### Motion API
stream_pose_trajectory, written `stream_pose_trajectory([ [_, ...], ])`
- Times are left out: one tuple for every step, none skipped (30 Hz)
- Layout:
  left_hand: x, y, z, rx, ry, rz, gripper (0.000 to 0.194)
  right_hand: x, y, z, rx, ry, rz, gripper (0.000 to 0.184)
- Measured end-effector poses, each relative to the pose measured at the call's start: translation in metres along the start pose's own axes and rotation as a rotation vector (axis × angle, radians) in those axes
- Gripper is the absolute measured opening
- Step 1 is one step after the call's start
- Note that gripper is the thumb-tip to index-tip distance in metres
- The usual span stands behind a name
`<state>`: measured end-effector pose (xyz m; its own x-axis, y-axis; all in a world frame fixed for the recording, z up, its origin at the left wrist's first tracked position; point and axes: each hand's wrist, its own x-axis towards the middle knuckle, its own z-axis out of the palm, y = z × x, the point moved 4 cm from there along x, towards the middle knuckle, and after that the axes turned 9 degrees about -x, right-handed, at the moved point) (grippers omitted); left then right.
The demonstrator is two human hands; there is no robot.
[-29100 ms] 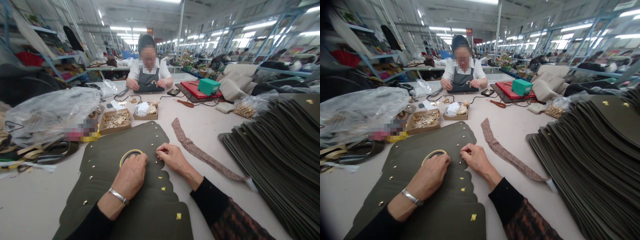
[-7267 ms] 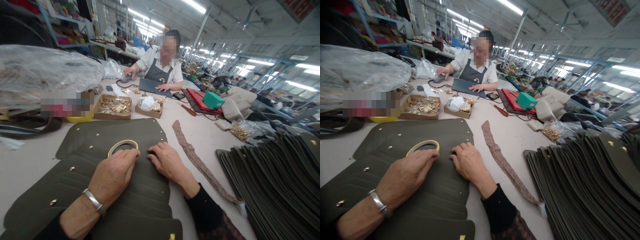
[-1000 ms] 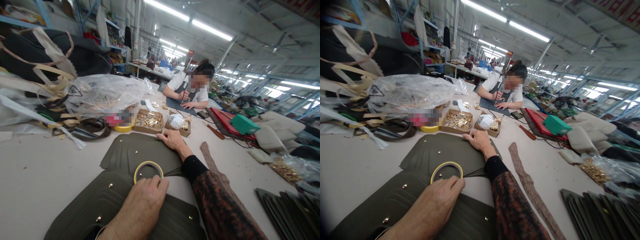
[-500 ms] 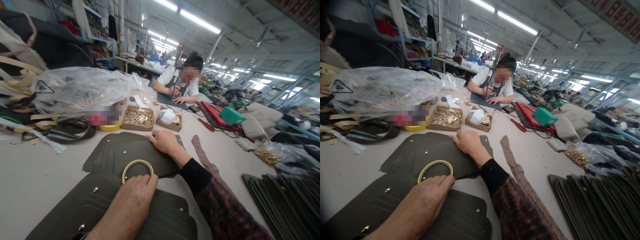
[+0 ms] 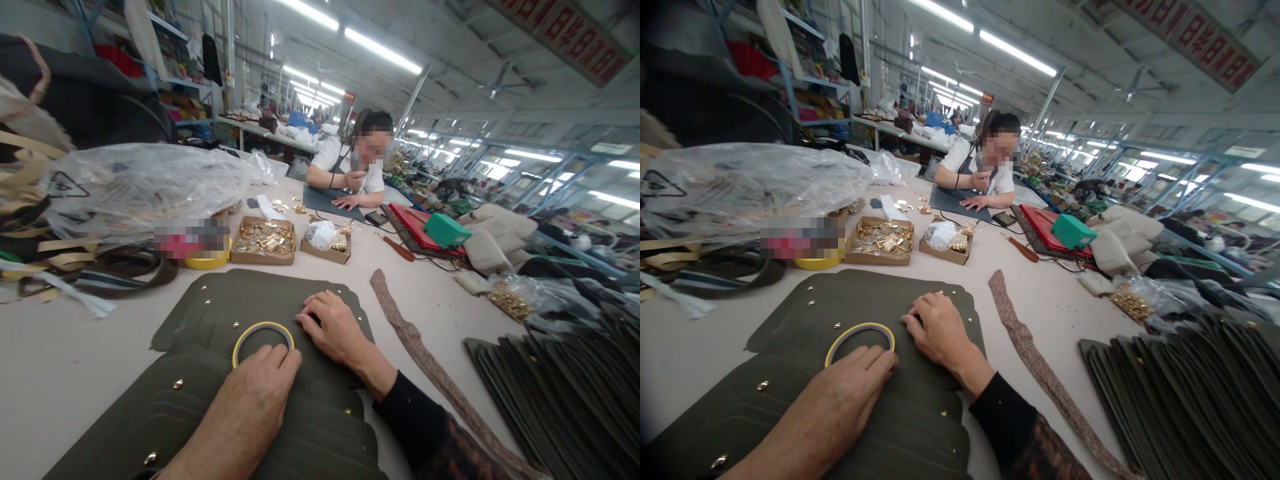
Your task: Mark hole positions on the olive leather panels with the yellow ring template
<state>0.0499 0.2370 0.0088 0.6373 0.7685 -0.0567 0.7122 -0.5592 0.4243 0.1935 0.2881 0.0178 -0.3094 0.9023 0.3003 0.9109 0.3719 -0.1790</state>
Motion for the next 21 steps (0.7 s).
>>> stream_pose_trajectory([
  [0.0,0.0,-0.001,-0.005,0.0,0.001,0.028,-0.007,0.0,-0.006,0.027,0.04,0.0,0.011],
  [0.0,0.0,-0.001,-0.011,0.004,0.005,0.027,-0.014,0.001,-0.015,0.054,0.084,0.017,0.008],
  [0.0,0.0,-0.002,-0.017,0.01,0.013,0.027,-0.023,0.001,-0.025,0.085,0.125,0.048,0.007],
  [0.0,-0.001,-0.003,-0.021,0.019,0.024,0.027,-0.033,0.001,-0.036,0.12,0.161,0.088,0.007],
  [0.0,-0.001,-0.004,-0.022,0.029,0.039,0.026,-0.045,0.001,-0.049,0.158,0.193,0.134,0.009],
  [0.0,-0.001,-0.005,-0.02,0.041,0.055,0.025,-0.058,0.0,-0.062,0.195,0.213,0.178,0.011],
  [-0.001,-0.001,-0.006,-0.016,0.056,0.073,0.025,-0.074,-0.001,-0.073,0.222,0.224,0.227,0.012],
  [-0.001,-0.001,-0.007,-0.01,0.072,0.088,0.025,-0.093,-0.004,-0.083,0.236,0.226,0.286,0.014],
  [-0.001,-0.001,-0.008,-0.003,0.081,0.1,0.025,-0.114,-0.007,-0.09,0.244,0.213,0.35,0.017],
  [-0.001,-0.001,-0.008,0.004,0.085,0.108,0.025,-0.138,-0.012,-0.092,0.245,0.193,0.421,0.02],
  [-0.001,-0.001,-0.008,0.011,0.085,0.114,0.024,-0.165,-0.019,-0.092,0.245,0.183,0.491,0.023],
  [-0.001,0.0,-0.007,0.017,0.085,0.119,0.024,-0.192,-0.027,-0.088,0.237,0.176,0.538,0.028],
  [-0.001,0.0,-0.007,0.023,0.089,0.124,0.022,-0.219,-0.036,-0.081,0.202,0.185,0.565,0.034],
  [-0.001,0.0,-0.007,0.028,0.095,0.127,0.021,-0.245,-0.047,-0.071,0.15,0.183,0.561,0.043],
  [-0.001,0.001,-0.007,0.031,0.103,0.128,0.02,-0.268,-0.058,-0.058,0.099,0.161,0.524,0.057],
  [-0.001,0.0,-0.007,0.032,0.111,0.127,0.019,-0.29,-0.068,-0.044,0.053,0.155,0.496,0.065],
  [-0.001,0.0,-0.007,0.034,0.117,0.124,0.018,-0.307,-0.076,-0.031,-0.01,0.154,0.479,0.06],
  [-0.002,0.0,-0.007,0.036,0.121,0.119,0.018,-0.321,-0.084,-0.02,-0.091,0.157,0.469,0.053],
  [-0.002,0.001,-0.008,0.038,0.126,0.115,0.018,-0.329,-0.09,-0.01,-0.157,0.165,0.454,0.052],
  [-0.003,0.002,-0.008,0.041,0.13,0.113,0.018,-0.334,-0.095,-0.002,-0.173,0.17,0.45,0.053],
  [-0.004,0.004,-0.009,0.044,0.135,0.111,0.018,-0.335,-0.1,0.003,-0.192,0.178,0.446,0.055],
])
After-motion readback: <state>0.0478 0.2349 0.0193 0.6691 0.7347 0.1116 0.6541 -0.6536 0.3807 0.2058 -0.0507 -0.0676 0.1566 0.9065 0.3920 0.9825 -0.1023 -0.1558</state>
